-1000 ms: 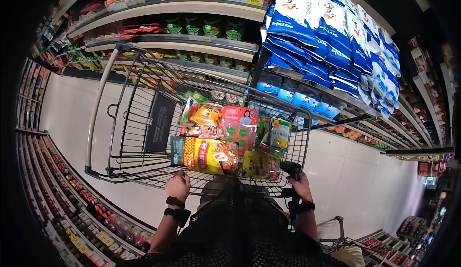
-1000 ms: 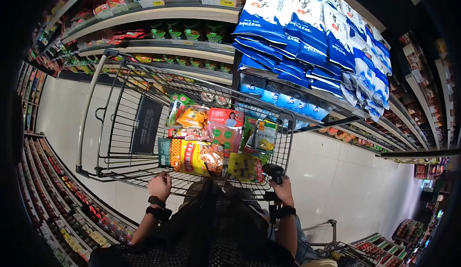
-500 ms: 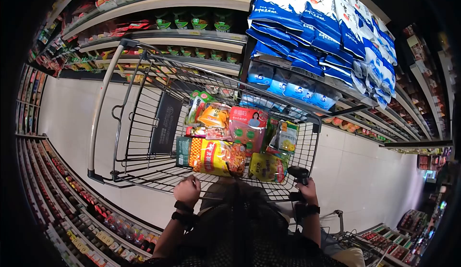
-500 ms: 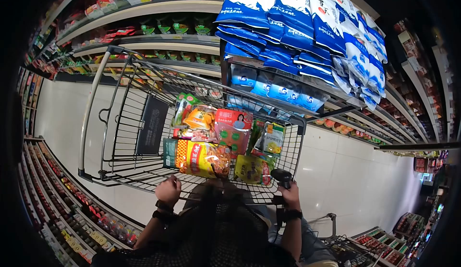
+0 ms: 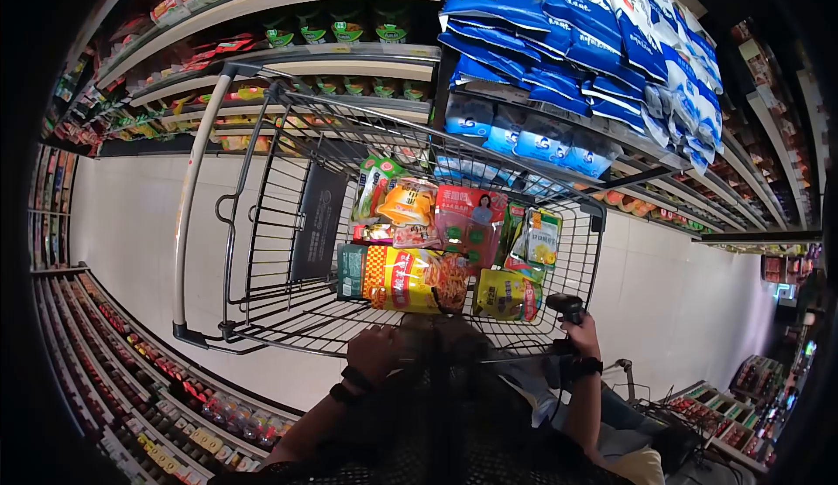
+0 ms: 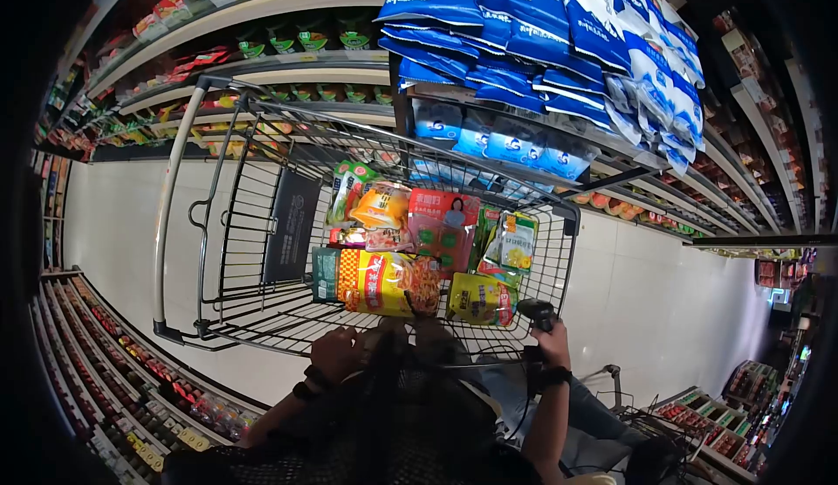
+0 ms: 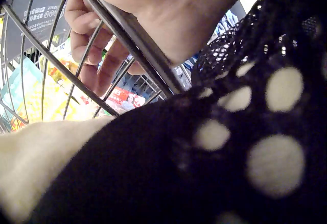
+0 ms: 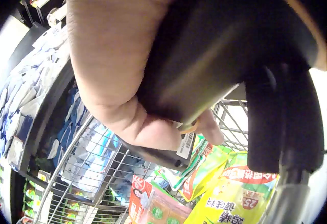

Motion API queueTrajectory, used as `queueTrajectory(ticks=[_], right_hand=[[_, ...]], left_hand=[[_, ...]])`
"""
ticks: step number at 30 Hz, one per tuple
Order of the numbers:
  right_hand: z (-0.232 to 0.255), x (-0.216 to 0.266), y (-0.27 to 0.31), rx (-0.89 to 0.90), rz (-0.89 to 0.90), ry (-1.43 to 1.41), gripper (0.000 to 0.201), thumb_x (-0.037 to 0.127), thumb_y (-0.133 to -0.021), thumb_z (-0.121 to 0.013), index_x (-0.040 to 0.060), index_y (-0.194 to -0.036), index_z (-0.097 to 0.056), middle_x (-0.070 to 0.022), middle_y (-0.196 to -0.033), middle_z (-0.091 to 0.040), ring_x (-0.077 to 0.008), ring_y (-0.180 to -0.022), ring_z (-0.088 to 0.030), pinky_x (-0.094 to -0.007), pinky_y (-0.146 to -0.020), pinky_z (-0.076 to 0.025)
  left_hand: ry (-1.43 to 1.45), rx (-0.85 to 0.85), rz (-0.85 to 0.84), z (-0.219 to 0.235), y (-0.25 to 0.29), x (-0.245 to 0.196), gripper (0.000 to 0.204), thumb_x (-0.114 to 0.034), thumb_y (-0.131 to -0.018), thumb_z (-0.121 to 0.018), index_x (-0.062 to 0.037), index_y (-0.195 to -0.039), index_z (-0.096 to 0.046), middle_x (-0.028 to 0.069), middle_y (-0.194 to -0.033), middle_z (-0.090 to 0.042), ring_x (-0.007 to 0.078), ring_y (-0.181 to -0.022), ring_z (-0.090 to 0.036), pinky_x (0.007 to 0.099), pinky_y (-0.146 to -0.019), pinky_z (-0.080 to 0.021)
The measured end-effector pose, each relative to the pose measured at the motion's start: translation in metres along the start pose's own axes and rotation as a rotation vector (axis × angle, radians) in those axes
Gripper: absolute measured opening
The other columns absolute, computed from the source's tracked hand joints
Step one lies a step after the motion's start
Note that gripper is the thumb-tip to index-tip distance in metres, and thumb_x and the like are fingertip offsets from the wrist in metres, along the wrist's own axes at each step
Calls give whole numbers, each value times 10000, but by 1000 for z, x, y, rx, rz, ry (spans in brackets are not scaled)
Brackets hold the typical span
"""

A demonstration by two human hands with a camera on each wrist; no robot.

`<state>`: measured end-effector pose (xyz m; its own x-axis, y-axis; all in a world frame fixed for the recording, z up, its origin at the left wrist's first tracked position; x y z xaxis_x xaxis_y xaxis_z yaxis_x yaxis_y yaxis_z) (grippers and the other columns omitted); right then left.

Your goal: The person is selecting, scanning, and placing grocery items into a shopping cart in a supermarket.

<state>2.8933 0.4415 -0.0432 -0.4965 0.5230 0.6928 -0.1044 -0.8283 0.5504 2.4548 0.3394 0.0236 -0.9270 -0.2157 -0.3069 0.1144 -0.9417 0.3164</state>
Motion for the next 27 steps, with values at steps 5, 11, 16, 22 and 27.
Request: queueTrajectory(ticks=[5,11,16,22,27], right_hand=[[-7,13,3,-29,34,-50,223,77,-611,-622,6,-822,-631,-44,-725,-616,-141,-686,-551,-292,-631,-439],[36,7,-7,-15,110,31,198,124,-625,-641,0,-778,-628,-80,-647,-602,-172,-638,-567,-320,-620,-453],[36,2,-11,-39,173,67,217,131,-631,-651,2,-802,-615,-87,-656,-607,-186,-625,-580,-338,-603,-460],[46,31,-3,65,213,52,185,101,-640,-626,-5,-790,-616,-121,-689,-616,-229,-633,-587,-349,-625,-472],[37,6,-19,28,282,138,233,163,-647,-664,5,-816,-629,-129,-723,-620,-250,-705,-595,-373,-697,-481]], left_hand=[[-37,62,-62,-1,1,11,220,-288,-820,-511,-100,-755,-605,77,-677,-605,253,-628,-616,380,-497,-497],[-27,-40,48,-2,3,-39,247,-272,-837,-504,-86,-700,-593,118,-606,-605,287,-559,-609,409,-512,-495],[123,-135,92,11,1,-46,185,-256,-816,-543,-100,-747,-614,83,-630,-617,273,-569,-609,386,-518,-473],[118,-217,-156,4,5,-46,191,-269,-717,-612,-92,-650,-593,71,-619,-597,252,-577,-597,360,-526,-472],[63,-128,-26,14,-6,-52,198,-276,-730,-596,-89,-665,-616,75,-596,-592,251,-543,-586,361,-490,-442]])
Point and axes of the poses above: each hand's wrist, its own y-axis away from the middle knuckle, its own z-axis out of the back of the hand, x = y × z, the point moved 1 cm from there along -y, towards the middle knuckle
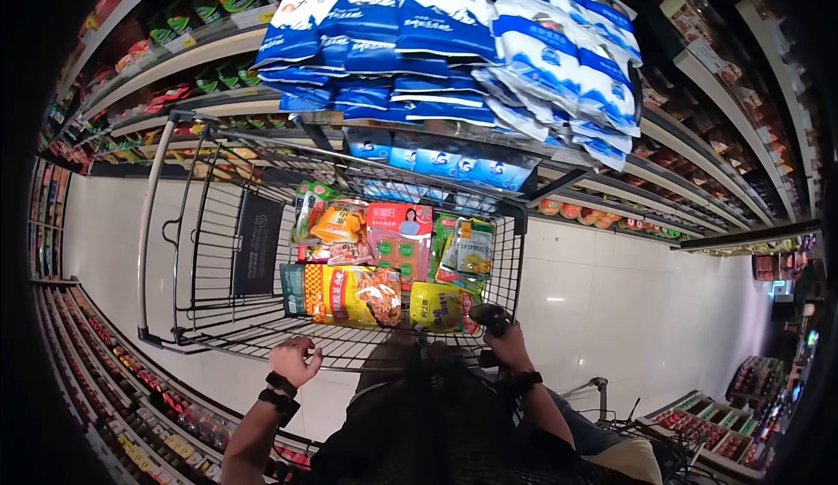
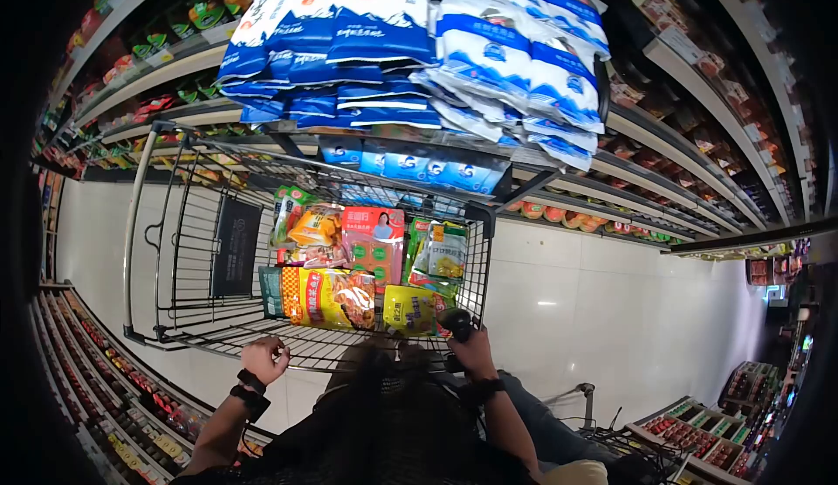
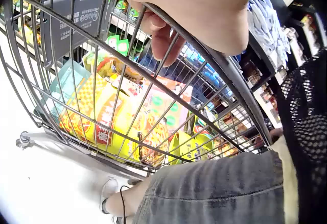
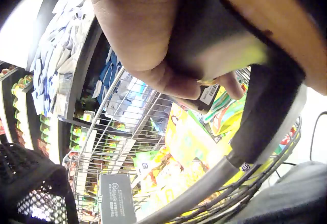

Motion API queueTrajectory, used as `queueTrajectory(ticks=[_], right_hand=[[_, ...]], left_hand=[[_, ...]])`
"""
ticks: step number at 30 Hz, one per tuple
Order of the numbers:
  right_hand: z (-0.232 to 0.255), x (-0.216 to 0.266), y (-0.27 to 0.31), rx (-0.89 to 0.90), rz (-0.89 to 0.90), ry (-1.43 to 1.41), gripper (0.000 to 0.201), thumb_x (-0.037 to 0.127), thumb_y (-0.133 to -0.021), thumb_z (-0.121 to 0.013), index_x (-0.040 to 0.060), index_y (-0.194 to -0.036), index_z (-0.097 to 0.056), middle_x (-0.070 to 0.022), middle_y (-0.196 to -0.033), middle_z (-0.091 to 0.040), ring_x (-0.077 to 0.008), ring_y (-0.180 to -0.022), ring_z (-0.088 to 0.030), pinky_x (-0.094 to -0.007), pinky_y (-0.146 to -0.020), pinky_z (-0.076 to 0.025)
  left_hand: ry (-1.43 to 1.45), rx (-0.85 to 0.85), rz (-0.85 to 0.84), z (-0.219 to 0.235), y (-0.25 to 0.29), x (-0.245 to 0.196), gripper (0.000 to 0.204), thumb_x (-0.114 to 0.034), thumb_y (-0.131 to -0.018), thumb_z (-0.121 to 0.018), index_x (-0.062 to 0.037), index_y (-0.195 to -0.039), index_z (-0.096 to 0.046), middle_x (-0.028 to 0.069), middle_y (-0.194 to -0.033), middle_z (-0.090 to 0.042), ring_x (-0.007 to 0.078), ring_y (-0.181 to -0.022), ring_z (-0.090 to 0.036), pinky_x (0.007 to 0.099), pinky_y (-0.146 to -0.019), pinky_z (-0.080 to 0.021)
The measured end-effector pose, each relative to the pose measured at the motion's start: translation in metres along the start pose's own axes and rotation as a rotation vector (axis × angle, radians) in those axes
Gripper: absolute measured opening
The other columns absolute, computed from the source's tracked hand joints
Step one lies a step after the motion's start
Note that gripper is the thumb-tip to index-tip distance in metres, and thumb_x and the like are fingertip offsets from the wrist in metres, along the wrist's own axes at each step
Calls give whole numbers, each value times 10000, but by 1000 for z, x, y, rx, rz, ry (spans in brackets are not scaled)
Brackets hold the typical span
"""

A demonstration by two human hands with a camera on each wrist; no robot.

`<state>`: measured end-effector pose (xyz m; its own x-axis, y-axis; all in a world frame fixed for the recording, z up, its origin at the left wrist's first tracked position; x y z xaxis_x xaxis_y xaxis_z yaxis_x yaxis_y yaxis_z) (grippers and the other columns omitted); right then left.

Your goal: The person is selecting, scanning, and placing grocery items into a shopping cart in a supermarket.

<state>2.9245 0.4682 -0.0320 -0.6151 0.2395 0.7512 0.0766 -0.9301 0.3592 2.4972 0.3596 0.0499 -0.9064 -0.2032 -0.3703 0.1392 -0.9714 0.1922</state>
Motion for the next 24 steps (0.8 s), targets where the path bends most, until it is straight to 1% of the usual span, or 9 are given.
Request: queueTrajectory(ticks=[1,3,5,8,13,17,19,22,24], right_hand=[[0,5,0,20,-41,-6,272,182,-643,-677,10,-852,-649,-182,-798,-636,-325,-786,-598,-404,-782,-478],[10,16,-2,47,-78,-19,277,182,-644,-674,9,-859,-647,-176,-765,-636,-315,-743,-605,-394,-744,-487],[14,17,-3,92,-116,-16,283,182,-644,-671,7,-865,-645,-170,-733,-635,-305,-700,-611,-384,-707,-495],[19,10,-3,36,-24,-37,261,145,-636,-650,-14,-843,-635,-166,-679,-621,-283,-639,-617,-363,-631,-491],[36,-1,-16,-10,27,-21,261,157,-623,-658,-1,-830,-633,-165,-681,-618,-298,-662,-619,-384,-643,-493],[53,-8,-11,27,-16,33,256,165,-630,-658,-1,-823,-629,-169,-702,-619,-304,-670,-620,-378,-644,-495],[64,-10,-13,26,-6,42,251,159,-632,-656,-6,-820,-628,-170,-702,-620,-299,-665,-620,-379,-645,-497],[86,-13,-12,31,-10,-49,270,154,-636,-656,0,-857,-631,-169,-703,-625,-300,-668,-624,-380,-646,-498],[102,-17,-7,179,-108,76,361,148,-644,-667,6,-972,-611,-144,-838,-643,-266,-791,-622,-370,-734,-491]], left_hand=[[-3,3,-15,2,-1,-1,198,-276,-730,-596,-89,-665,-616,75,-596,-592,251,-543,-586,361,-490,-442],[-62,92,6,0,-1,-1,215,-293,-745,-581,-95,-667,-613,76,-591,-593,253,-539,-586,362,-490,-443],[-112,81,-15,-4,2,-6,235,-309,-760,-571,-94,-673,-610,71,-586,-593,247,-534,-587,363,-490,-445],[-76,159,19,-8,2,-11,258,-327,-773,-576,-87,-687,-611,65,-578,-588,248,-531,-585,356,-493,-448],[-58,155,-7,-23,-1,-29,263,-334,-781,-576,-91,-688,-614,68,-579,-588,249,-531,-584,356,-492,-443],[-11,202,49,-27,3,-48,272,-336,-767,-585,-75,-697,-612,96,-624,-602,268,-564,-593,376,-505,-461],[-10,170,31,-31,9,-63,267,-331,-765,-589,-75,-694,-609,92,-622,-601,265,-567,-595,372,-507,-462],[-11,168,65,-42,15,-81,235,-305,-756,-595,-78,-699,-613,90,-649,-603,266,-587,-597,375,-534,-474],[-35,110,34,-47,20,-94,226,-300,-753,-593,-81,-703,-616,93,-668,-603,270,-603,-598,376,-546,-477]])
Point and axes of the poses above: each hand's wrist, its own y-axis away from the middle knuckle, its own z-axis out of the back of the hand, x = y × z, the point moved 1 cm from there along -y, towards the middle knuckle
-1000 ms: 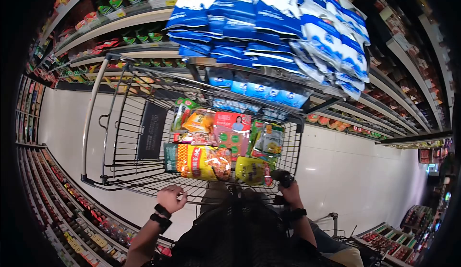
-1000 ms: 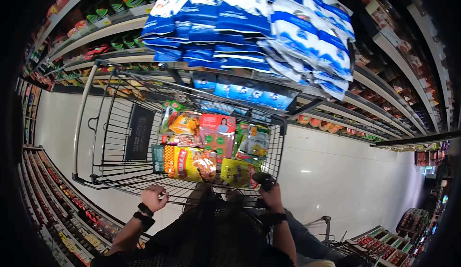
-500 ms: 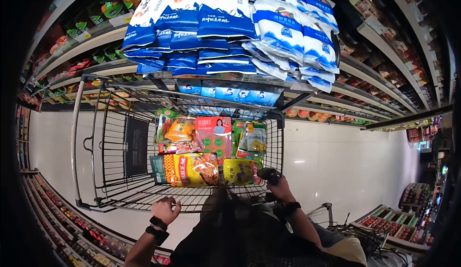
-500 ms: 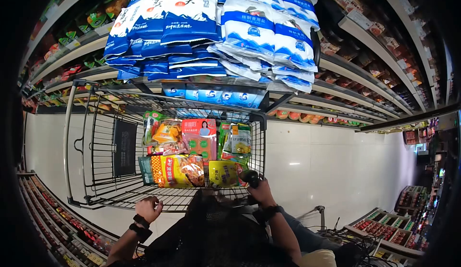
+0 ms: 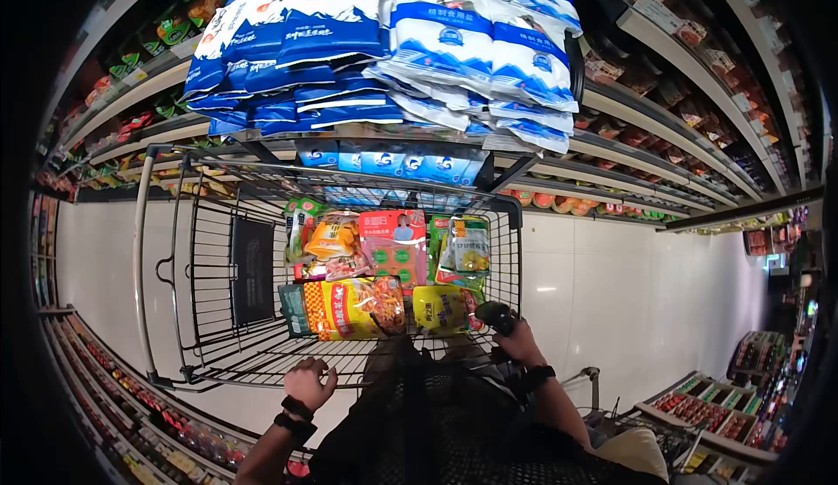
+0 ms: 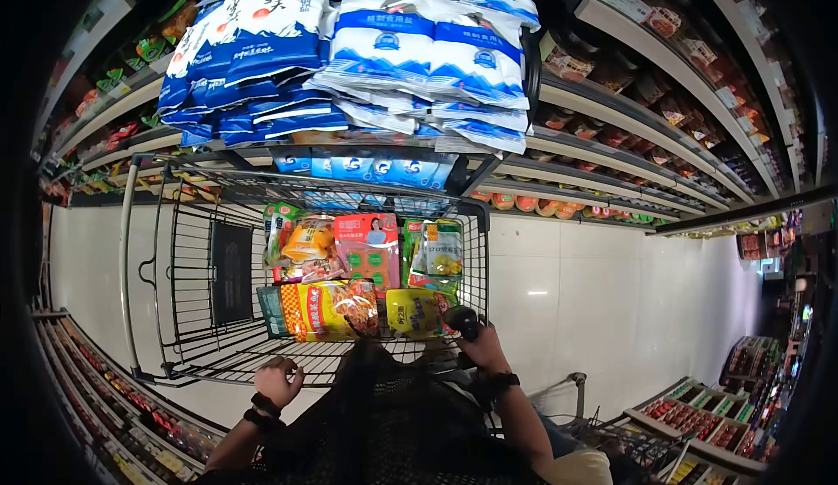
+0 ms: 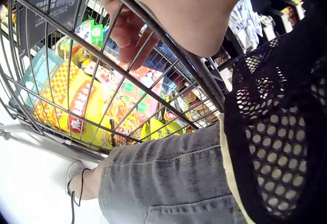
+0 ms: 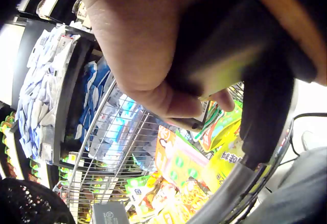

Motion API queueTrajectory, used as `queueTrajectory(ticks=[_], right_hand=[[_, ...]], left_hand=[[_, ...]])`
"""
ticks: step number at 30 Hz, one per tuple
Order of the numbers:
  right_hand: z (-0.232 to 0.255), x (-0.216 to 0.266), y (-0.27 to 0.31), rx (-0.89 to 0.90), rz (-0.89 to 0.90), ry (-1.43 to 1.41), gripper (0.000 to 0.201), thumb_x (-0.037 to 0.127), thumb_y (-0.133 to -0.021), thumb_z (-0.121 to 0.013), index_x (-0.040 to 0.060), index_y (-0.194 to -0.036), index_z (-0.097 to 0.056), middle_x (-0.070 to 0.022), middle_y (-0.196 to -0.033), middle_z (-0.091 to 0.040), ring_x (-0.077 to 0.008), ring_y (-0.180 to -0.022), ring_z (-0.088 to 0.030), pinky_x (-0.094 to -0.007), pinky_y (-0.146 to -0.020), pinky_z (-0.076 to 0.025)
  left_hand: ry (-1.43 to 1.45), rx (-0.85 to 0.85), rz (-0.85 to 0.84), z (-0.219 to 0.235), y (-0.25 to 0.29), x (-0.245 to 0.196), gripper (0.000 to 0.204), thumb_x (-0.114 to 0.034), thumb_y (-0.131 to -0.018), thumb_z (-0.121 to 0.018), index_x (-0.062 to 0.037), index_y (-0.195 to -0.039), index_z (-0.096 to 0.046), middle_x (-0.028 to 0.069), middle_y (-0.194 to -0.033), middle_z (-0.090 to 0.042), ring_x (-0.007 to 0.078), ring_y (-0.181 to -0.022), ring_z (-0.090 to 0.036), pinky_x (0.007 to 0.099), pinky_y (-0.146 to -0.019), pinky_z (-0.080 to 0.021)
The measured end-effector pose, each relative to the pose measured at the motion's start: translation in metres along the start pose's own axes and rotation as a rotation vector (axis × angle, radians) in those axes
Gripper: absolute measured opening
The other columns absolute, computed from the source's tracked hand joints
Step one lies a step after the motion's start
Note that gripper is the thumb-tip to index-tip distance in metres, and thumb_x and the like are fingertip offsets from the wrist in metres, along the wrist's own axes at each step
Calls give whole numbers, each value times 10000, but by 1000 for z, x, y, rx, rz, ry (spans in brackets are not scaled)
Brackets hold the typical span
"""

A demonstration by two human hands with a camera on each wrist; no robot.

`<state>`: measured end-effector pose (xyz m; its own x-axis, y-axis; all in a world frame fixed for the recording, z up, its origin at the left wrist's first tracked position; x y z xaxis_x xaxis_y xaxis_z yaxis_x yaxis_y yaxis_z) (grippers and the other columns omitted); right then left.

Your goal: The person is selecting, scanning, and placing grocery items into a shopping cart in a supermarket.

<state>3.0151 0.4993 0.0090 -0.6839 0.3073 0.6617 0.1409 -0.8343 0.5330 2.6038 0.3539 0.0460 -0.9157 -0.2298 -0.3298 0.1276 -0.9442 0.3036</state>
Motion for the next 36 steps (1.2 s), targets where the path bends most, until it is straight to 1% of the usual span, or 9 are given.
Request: queueTrajectory(ticks=[2,8,14,17,19,21,29,34,36], right_hand=[[11,-7,4,17,21,-21,367,148,-645,-667,2,-977,-607,-148,-843,-639,-271,-793,-619,-372,-733,-490],[45,-60,11,13,132,26,364,157,-650,-670,-15,-964,-601,-166,-881,-622,-290,-815,-609,-379,-745,-487],[76,-96,14,-12,74,160,395,224,-660,-692,15,-985,-611,-244,-931,-572,-345,-896,-588,-407,-798,-475],[92,-97,16,24,56,120,397,224,-665,-690,12,-990,-610,-237,-903,-580,-346,-865,-596,-410,-781,-481],[108,-103,19,-53,138,171,393,212,-662,-690,8,-987,-608,-212,-850,-603,-333,-810,-612,-404,-746,-491],[119,-114,16,16,-15,47,379,202,-653,-677,51,-997,-623,-201,-917,-628,-437,-1010,-489,-458,-918,-399],[155,-168,14,-5,-44,-37,410,195,-618,-665,8,-981,-629,-288,-1095,-554,-419,-1156,-420,-439,-976,-367],[191,-167,21,-31,22,100,328,197,-630,-658,19,-904,-629,-231,-857,-627,-425,-1030,-504,-450,-940,-387],[202,-171,21,-86,30,254,358,180,-628,-680,-13,-922,-614,-219,-801,-620,-357,-793,-599,-419,-746,-490]], left_hand=[[-34,-52,-21,-1,6,-16,213,-293,-745,-587,-87,-707,-624,100,-709,-601,281,-642,-600,379,-577,-483],[-4,-80,-15,-23,19,-56,197,-266,-748,-569,-91,-675,-625,76,-619,-589,270,-589,-590,370,-520,-453],[-14,-28,47,-36,20,-97,256,-330,-771,-556,-94,-697,-622,81,-643,-610,270,-610,-601,383,-540,-464],[-2,41,61,-37,19,-118,273,-343,-772,-553,-90,-698,-623,78,-657,-618,266,-613,-605,386,-550,-471],[24,69,93,-42,17,-137,284,-348,-777,-547,-87,-694,-620,88,-650,-615,273,-632,-609,396,-556,-474],[-9,47,70,-50,17,-148,300,-360,-784,-537,-87,-699,-628,96,-665,-622,280,-645,-614,402,-566,-482],[14,194,75,-69,22,-198,316,-376,-811,-492,-101,-809,-648,119,-755,-640,293,-686,-620,420,-592,-486],[22,152,86,-89,27,-237,280,-347,-805,-508,-102,-758,-635,108,-682,-632,290,-626,-618,413,-572,-494],[23,109,79,-88,25,-253,276,-342,-802,-511,-101,-749,-635,106,-688,-634,287,-626,-618,413,-569,-493]])
Point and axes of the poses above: each hand's wrist, its own y-axis away from the middle knuckle, its own z-axis out of the back of the hand, x = y × z, the point moved 1 cm from there along -y, towards the middle knuckle
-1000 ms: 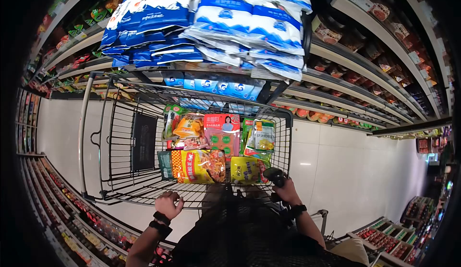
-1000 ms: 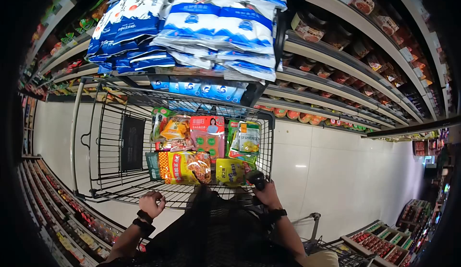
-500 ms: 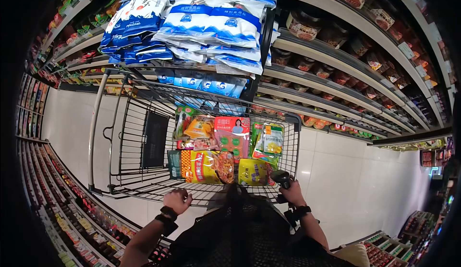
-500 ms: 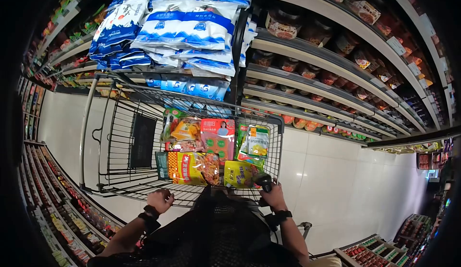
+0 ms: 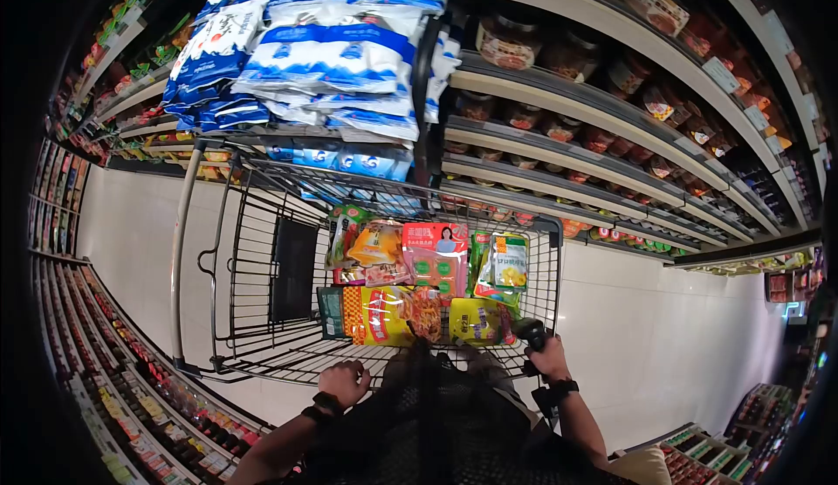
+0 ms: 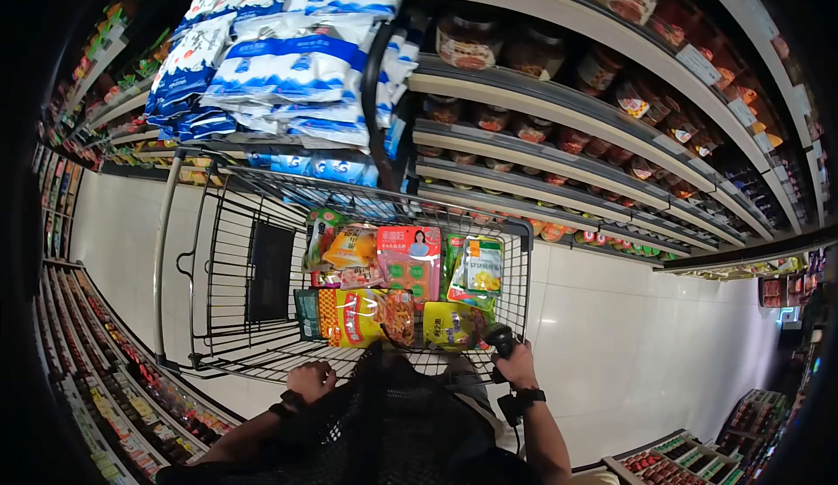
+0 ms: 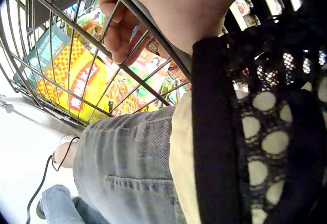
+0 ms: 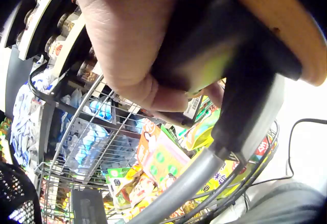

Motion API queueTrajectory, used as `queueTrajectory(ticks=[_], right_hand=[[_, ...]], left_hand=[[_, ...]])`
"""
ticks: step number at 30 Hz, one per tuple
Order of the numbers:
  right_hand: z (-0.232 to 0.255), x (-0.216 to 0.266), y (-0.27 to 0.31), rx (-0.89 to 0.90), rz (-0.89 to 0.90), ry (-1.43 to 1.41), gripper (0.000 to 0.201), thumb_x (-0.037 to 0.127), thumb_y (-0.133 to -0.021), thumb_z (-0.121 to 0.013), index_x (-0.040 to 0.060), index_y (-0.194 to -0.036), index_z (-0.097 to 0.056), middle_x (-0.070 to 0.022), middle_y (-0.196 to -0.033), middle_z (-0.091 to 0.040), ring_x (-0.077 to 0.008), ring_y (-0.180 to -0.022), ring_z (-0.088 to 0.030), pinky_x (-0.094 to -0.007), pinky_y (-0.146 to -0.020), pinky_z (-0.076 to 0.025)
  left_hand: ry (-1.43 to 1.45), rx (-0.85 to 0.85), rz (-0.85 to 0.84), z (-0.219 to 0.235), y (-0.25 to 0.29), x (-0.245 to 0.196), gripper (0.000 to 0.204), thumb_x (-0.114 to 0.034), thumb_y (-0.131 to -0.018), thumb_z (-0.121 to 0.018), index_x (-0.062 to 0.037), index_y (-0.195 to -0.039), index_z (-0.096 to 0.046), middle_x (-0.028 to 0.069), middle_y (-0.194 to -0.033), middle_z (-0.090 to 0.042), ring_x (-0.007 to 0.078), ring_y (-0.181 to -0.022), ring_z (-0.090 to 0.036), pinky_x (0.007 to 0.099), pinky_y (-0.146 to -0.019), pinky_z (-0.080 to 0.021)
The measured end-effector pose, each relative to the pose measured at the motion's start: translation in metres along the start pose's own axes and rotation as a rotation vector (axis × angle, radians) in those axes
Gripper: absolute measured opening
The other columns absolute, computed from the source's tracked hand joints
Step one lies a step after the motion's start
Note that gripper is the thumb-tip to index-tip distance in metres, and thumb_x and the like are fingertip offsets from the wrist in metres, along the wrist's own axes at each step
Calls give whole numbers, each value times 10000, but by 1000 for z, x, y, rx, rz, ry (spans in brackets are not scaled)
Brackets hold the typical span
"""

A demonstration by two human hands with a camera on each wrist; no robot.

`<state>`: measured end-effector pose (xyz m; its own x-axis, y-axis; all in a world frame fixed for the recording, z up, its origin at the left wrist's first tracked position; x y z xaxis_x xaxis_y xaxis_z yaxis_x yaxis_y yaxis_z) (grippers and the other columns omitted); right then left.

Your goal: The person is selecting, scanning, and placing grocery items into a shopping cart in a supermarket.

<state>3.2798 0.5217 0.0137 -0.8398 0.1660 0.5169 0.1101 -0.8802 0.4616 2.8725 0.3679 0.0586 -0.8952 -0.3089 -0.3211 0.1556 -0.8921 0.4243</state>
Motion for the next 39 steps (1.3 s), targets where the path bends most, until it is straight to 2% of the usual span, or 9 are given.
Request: queueTrajectory(ticks=[3,5,10,14,22,25,27,36,39], right_hand=[[21,-24,4,-87,7,75,327,204,-623,-684,1,-872,-623,-227,-830,-625,-397,-829,-576,-449,-788,-475],[5,-25,-3,-39,4,68,325,227,-627,-688,4,-854,-621,-198,-793,-625,-410,-832,-559,-456,-787,-464],[29,-64,-2,-127,134,8,264,222,-625,-678,50,-820,-636,-147,-719,-624,-377,-785,-556,-419,-778,-451],[31,-89,-6,-286,376,-33,173,184,-632,-671,51,-712,-593,-118,-601,-588,-329,-561,-562,-410,-734,-444],[64,-112,-6,-221,303,49,179,165,-623,-657,48,-739,-585,-111,-637,-588,-342,-662,-559,-435,-725,-439],[82,-119,-10,-149,125,47,237,181,-618,-677,25,-780,-603,-143,-727,-615,-378,-751,-549,-443,-735,-464],[96,-124,-5,-129,109,43,254,192,-620,-684,23,-794,-610,-145,-748,-623,-380,-766,-551,-437,-747,-469],[130,-179,-14,-100,-101,94,311,252,-628,-686,32,-842,-631,-148,-857,-631,-350,-896,-541,-418,-812,-467],[140,-194,-14,-154,-23,98,401,396,-711,-660,4,-791,-628,-166,-742,-619,-376,-829,-549,-444,-728,-491]], left_hand=[[4,-42,3,-18,4,-30,237,-305,-778,-530,-96,-726,-628,103,-689,-627,288,-618,-611,414,-565,-488],[-24,-95,-15,-11,5,-20,226,-299,-770,-534,-96,-716,-617,105,-676,-622,294,-610,-605,417,-553,-480],[-17,-118,-15,-29,4,-60,209,-287,-756,-533,-93,-697,-584,102,-649,-601,302,-602,-589,418,-536,-458],[-31,-87,5,-37,1,-79,216,-294,-752,-530,-93,-693,-586,90,-654,-598,294,-614,-591,418,-548,-459],[-52,-43,-26,-50,-3,-120,226,-298,-777,-513,-98,-716,-599,112,-675,-615,315,-651,-603,432,-575,-469],[8,54,23,-52,-4,-140,230,-300,-792,-497,-105,-754,-612,107,-745,-636,309,-694,-613,440,-606,-469],[37,59,31,-59,-3,-150,217,-306,-762,-525,-107,-755,-611,100,-689,-626,299,-660,-612,436,-583,-473],[-37,187,10,-79,-20,-202,319,-407,-804,-493,-117,-833,-623,116,-788,-642,314,-745,-621,452,-641,-479],[-87,202,19,-91,-20,-213,368,-445,-816,-470,-111,-852,-619,127,-790,-641,322,-751,-619,454,-649,-475]])
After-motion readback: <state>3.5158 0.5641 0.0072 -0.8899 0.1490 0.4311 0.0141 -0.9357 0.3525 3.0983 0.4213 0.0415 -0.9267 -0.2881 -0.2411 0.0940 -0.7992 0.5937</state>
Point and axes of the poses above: each hand's wrist, its own y-axis away from the middle knuckle, its own z-axis out of the back of the hand, x = y × z, the point moved 1 cm from there along -y, towards the middle knuckle
